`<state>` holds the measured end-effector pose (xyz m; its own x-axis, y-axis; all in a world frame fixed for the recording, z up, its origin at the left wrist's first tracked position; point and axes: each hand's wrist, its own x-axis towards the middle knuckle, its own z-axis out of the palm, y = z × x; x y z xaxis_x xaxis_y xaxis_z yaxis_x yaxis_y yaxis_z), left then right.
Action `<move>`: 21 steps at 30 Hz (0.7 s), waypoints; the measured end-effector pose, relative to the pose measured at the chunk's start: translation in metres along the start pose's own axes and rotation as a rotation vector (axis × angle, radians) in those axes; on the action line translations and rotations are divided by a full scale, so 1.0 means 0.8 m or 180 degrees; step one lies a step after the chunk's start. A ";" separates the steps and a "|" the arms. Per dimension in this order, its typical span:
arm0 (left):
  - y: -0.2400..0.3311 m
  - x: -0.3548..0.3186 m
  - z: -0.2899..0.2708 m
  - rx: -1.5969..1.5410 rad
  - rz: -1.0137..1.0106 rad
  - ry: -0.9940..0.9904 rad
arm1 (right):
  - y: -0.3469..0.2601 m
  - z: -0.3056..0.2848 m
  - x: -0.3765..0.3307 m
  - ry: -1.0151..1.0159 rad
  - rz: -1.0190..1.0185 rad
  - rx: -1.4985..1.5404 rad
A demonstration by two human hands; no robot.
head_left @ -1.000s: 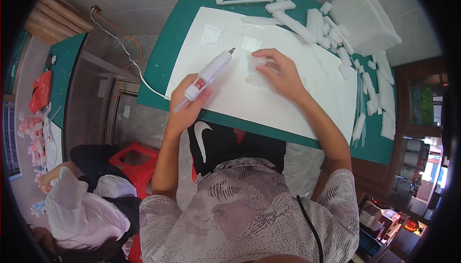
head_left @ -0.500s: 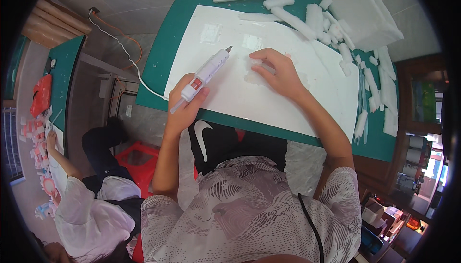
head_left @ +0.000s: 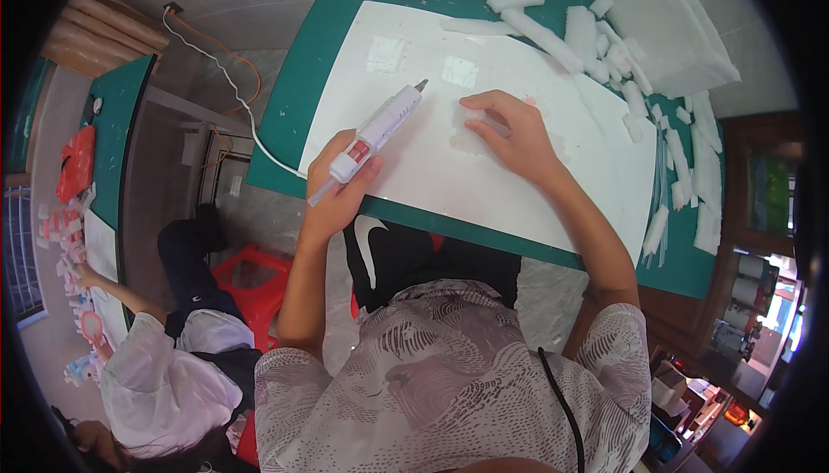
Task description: Glue foam strips together to form a structure using a hot glue gun.
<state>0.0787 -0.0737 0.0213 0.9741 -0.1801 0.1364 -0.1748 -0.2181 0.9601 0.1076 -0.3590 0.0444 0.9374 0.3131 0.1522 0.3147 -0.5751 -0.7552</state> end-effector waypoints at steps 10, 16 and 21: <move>0.007 -0.001 -0.004 -0.0035 0.0072 -0.0131 | 0.002 0.002 -0.001 0.0061 0.0146 0.0294; 0.007 -0.001 -0.006 -0.0125 0.0087 -0.0117 | 0.008 0.007 -0.001 0.0179 -0.0030 0.0205; 0.006 -0.001 -0.006 -0.0146 0.0049 -0.0151 | 0.008 0.007 0.000 0.0199 -0.0069 0.0101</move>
<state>0.0780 -0.0697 0.0272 0.9633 -0.2286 0.1406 -0.1819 -0.1708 0.9684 0.1083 -0.3582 0.0361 0.9382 0.2769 0.2076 0.3312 -0.5440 -0.7709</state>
